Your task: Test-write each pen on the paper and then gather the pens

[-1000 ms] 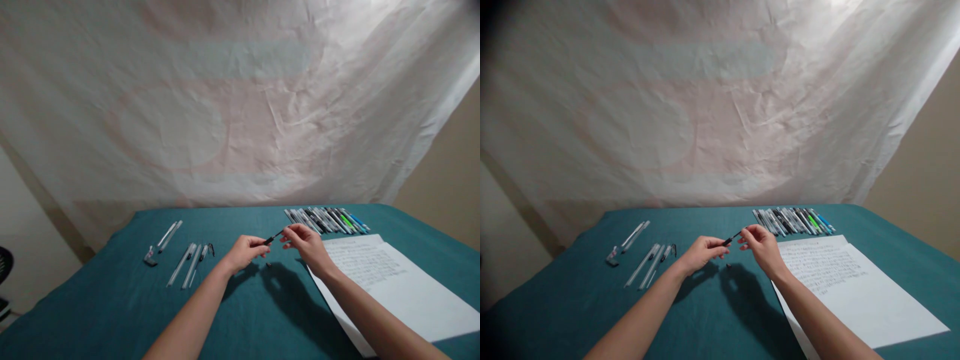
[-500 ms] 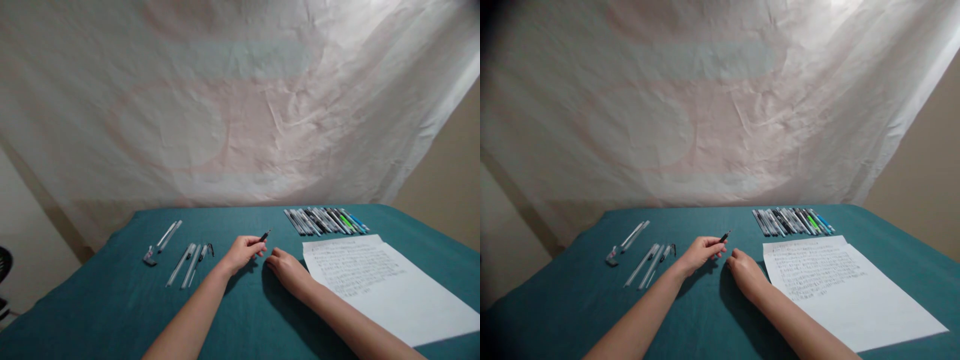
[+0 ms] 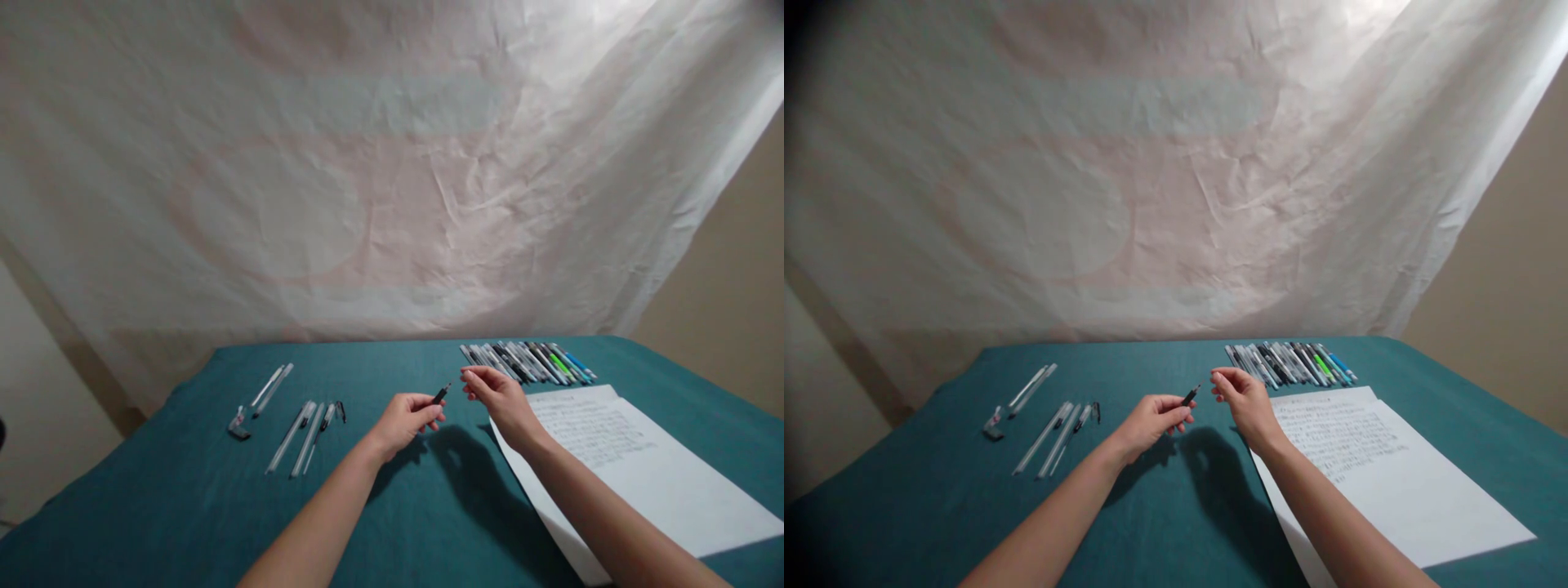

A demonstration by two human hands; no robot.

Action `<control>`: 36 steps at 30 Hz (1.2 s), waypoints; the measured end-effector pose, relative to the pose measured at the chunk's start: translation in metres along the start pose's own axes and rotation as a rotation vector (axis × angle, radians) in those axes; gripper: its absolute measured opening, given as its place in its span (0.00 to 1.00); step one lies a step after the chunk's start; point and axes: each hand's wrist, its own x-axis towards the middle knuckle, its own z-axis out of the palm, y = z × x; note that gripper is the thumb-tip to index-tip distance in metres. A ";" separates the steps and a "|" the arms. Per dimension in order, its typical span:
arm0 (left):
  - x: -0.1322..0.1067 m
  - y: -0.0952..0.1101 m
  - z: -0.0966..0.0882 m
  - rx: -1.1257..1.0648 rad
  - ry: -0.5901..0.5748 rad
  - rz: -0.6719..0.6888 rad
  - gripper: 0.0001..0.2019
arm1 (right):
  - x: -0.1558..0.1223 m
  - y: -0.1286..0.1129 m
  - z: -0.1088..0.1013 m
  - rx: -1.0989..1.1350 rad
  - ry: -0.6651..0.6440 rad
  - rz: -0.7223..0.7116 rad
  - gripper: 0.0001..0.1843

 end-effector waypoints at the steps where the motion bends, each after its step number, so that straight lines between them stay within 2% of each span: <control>1: 0.000 0.000 0.001 0.001 -0.006 0.003 0.18 | 0.000 0.000 0.001 0.016 0.002 0.005 0.19; 20: -0.008 0.017 0.006 0.050 -0.021 0.003 0.18 | -0.009 -0.006 0.009 -0.007 -0.108 0.053 0.19; 30: -0.009 0.020 0.008 0.045 -0.026 -0.008 0.18 | -0.010 -0.005 0.010 0.001 -0.099 0.047 0.19; 36: -0.008 0.017 0.007 -0.004 -0.036 0.013 0.18 | -0.010 -0.006 0.009 0.009 -0.136 0.043 0.18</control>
